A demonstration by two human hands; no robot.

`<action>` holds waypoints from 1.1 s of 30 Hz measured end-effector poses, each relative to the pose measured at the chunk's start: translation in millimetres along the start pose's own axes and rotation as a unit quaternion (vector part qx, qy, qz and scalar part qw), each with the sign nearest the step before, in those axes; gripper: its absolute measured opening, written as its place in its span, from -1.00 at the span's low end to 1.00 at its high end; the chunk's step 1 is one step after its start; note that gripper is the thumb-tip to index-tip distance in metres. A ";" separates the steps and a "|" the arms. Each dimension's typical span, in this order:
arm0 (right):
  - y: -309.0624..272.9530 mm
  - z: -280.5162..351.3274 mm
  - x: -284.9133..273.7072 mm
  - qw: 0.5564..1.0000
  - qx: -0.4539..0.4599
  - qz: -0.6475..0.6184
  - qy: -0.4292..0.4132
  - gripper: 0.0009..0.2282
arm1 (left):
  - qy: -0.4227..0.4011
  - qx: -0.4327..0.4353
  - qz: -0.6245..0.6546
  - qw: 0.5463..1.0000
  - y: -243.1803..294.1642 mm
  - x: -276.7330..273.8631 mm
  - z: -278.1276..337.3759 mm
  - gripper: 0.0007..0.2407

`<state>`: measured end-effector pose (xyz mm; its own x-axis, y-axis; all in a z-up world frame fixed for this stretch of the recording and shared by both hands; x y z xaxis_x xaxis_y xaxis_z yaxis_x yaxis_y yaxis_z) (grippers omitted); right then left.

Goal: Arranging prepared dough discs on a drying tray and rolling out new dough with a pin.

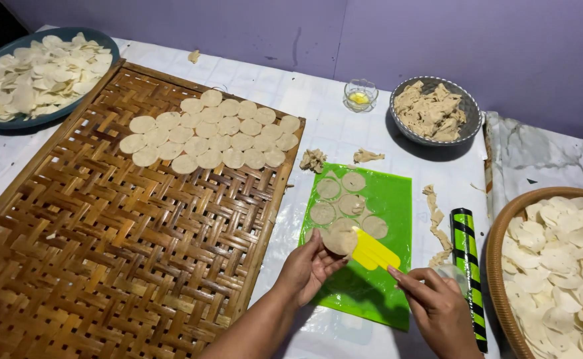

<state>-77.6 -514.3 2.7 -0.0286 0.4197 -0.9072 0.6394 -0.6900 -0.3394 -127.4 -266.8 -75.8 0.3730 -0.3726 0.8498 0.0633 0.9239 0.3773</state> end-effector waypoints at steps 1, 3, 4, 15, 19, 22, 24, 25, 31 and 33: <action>0.5 3.4 2.1 1.000 0.000 0.000 -0.001 -0.61 | 0.001 -0.001 0.001 1.000 -2.6 -1.8 0.8 -0.55; 0.7 10.9 7.4 0.999 -0.002 0.046 0.004 -0.56 | 0.018 0.041 -0.107 0.993 -5.0 -6.2 2.1 -0.78; -3.9 13.1 8.3 0.999 0.000 0.046 0.003 -0.56 | 0.019 0.039 -0.108 0.993 -7.7 -7.8 0.3 -0.78; -2.3 16.4 33.0 0.915 0.360 -0.115 -0.142 -0.61 | 0.135 0.056 -0.336 0.931 13.4 -24.7 -2.9 -0.80; -14.2 11.6 61.4 0.847 0.368 -0.380 -0.054 -0.83 | 0.099 0.020 -0.286 0.953 14.9 -15.6 7.1 -0.81; -24.5 0.8 68.1 0.844 0.316 -0.433 -0.019 -0.89 | 0.023 -0.043 -0.408 0.912 22.4 1.5 19.2 -0.79; -31.2 -4.9 63.4 0.803 0.297 -0.515 -0.033 -0.81 | -0.096 -0.065 -0.579 0.807 34.0 20.8 36.5 -0.87; -31.0 -2.5 63.9 0.802 0.299 -0.516 -0.033 -0.81 | -0.095 -0.067 -0.580 0.807 37.1 20.7 37.0 -0.87; -41.1 5.8 69.7 0.750 0.276 -0.585 -0.139 -0.72 | -0.176 -0.118 -0.561 0.800 55.6 23.8 43.7 -0.84; -44.0 6.9 66.4 0.773 0.262 -0.559 -0.146 -0.83 | -0.186 -0.124 -0.579 0.784 60.3 29.6 47.4 -0.85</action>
Point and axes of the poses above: each hand's wrist, its own z-axis away from the middle knuckle, its own x-axis out of the palm, y = z × x, the point moved 2 cm from there along -z, towards the middle knuckle, and after that the axes turned 3 degrees about z, right-handed, at the moved point
